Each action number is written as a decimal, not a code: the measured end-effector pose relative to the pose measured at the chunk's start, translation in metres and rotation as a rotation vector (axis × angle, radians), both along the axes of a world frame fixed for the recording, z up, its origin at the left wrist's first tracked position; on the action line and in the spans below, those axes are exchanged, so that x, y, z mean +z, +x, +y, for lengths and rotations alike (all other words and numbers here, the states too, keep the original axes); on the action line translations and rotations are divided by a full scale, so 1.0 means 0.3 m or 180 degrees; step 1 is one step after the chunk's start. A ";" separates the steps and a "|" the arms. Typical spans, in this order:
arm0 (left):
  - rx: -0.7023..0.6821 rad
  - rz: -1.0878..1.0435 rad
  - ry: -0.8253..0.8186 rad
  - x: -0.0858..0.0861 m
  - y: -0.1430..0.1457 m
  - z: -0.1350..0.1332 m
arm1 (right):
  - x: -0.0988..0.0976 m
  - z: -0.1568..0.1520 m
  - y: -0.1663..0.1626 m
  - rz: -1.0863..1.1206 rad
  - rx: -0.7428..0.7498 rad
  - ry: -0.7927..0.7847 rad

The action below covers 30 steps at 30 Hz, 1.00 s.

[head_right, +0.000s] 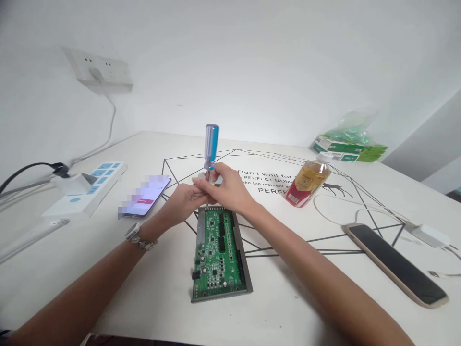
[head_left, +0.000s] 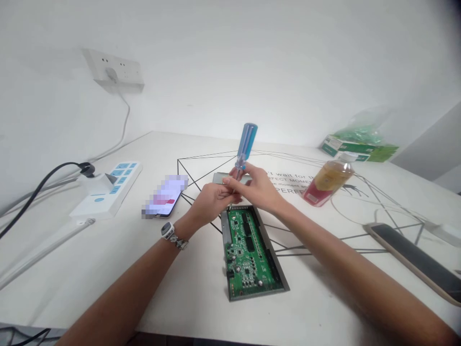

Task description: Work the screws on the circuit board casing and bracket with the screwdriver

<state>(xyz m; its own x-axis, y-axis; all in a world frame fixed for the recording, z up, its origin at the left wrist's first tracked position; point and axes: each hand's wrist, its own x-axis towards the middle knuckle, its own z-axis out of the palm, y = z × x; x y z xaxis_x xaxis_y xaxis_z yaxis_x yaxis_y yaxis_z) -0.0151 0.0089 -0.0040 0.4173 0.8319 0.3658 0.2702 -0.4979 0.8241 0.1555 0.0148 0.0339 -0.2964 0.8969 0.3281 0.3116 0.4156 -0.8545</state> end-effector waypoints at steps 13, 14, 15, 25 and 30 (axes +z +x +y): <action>-0.0102 0.0273 0.0121 0.022 -0.010 -0.003 | 0.066 -0.007 0.017 0.0086 0.0365 0.0025; -0.0132 0.0284 0.0082 0.023 -0.011 -0.003 | 0.085 -0.006 0.025 0.0192 0.0543 0.0017; -0.0148 0.0299 0.0059 0.025 -0.012 -0.004 | 0.103 -0.005 0.032 0.0284 0.0682 0.0028; -0.0207 0.0238 -0.0199 0.021 -0.014 -0.003 | 0.123 -0.001 -0.001 0.0549 0.0202 0.0307; -0.0240 0.0268 -0.0149 0.027 -0.012 -0.005 | 0.140 -0.001 0.036 0.0433 0.0586 0.0095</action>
